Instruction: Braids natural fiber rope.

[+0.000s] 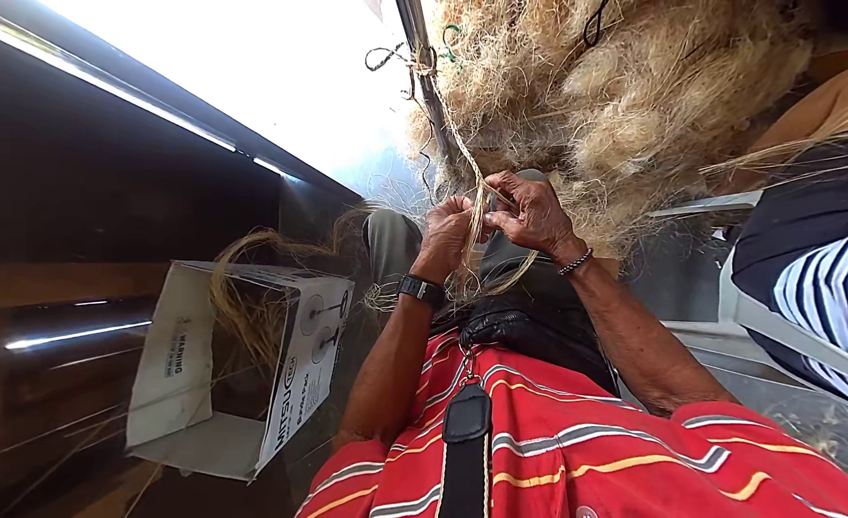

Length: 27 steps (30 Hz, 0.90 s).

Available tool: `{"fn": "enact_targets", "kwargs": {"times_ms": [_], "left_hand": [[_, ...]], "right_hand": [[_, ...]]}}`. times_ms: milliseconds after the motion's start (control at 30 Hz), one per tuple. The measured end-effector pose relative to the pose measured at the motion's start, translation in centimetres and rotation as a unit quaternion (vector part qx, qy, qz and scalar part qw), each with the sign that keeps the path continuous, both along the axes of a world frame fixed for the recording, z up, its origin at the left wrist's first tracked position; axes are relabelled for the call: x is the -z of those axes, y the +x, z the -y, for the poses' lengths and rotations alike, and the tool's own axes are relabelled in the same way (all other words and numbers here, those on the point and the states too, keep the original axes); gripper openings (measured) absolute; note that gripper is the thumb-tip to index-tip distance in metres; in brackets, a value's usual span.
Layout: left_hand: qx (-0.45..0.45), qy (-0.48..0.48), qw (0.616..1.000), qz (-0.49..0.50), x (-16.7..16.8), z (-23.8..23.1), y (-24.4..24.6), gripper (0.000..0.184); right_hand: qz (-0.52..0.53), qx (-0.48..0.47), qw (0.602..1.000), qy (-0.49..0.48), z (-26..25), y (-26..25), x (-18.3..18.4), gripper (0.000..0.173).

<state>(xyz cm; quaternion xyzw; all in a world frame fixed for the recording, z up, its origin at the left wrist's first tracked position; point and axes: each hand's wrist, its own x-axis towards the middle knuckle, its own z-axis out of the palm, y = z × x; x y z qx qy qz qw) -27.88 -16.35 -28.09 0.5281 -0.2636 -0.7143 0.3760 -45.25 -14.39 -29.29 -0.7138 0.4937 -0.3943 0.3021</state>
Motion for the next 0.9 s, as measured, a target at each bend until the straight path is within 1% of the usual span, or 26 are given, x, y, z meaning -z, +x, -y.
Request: {"fn": "enact_targets", "kwargs": {"times_ms": [100,200,267,333,367,433,500,567,600,667,733,767,900], "left_hand": [[-0.012,-0.005,1.000,-0.014,0.6,0.8,-0.3,0.010],[-0.017,-0.009,1.000,-0.014,0.7,1.1,-0.4,0.011],[-0.018,-0.015,1.000,-0.017,0.6,1.3,-0.5,0.011],[-0.018,-0.022,1.000,-0.008,0.6,1.4,-0.6,0.012],[-0.018,-0.028,0.999,0.000,0.7,1.4,-0.7,0.012],[-0.018,-0.049,0.999,0.004,1.0,1.5,-0.8,0.012],[-0.016,-0.077,0.997,0.002,1.4,1.4,-0.9,0.013],[-0.017,-0.092,0.996,0.006,1.8,1.4,-1.1,0.013],[-0.016,-0.096,0.995,0.009,2.0,1.5,-1.2,0.013],[-0.008,-0.108,0.994,0.016,2.3,1.4,-1.2,0.013],[0.010,-0.114,0.993,0.033,1.7,0.7,-1.1,0.012],[0.030,-0.120,0.991,0.054,0.9,0.1,-1.0,0.012],[0.041,-0.142,0.986,0.073,0.0,-0.6,-1.0,0.013]], "right_hand": [[-0.039,0.014,0.999,-0.020,0.0,0.2,0.2,0.043],[-0.075,0.021,0.997,-0.022,0.0,0.3,0.0,0.054],[-0.066,0.024,0.997,-0.010,-0.1,0.5,-0.2,0.063],[-0.017,0.027,0.999,0.039,-0.3,0.8,-0.6,0.066],[0.033,0.035,0.995,0.085,-0.4,0.9,-0.9,0.064],[0.169,0.058,0.967,0.182,-0.6,1.0,-1.3,0.052],[0.271,0.087,0.930,0.231,0.1,1.3,-0.8,0.040],[0.325,0.112,0.901,0.265,1.4,1.6,-0.5,0.034],[0.339,0.122,0.890,0.280,1.6,1.7,-0.5,0.031],[0.346,0.125,0.884,0.289,1.5,1.7,-0.4,0.027],[0.339,0.108,0.893,0.277,0.6,1.2,0.0,0.021],[0.338,0.102,0.895,0.272,0.7,1.2,0.1,0.019],[0.330,0.087,0.901,0.269,2.2,1.3,0.1,0.014]]}}
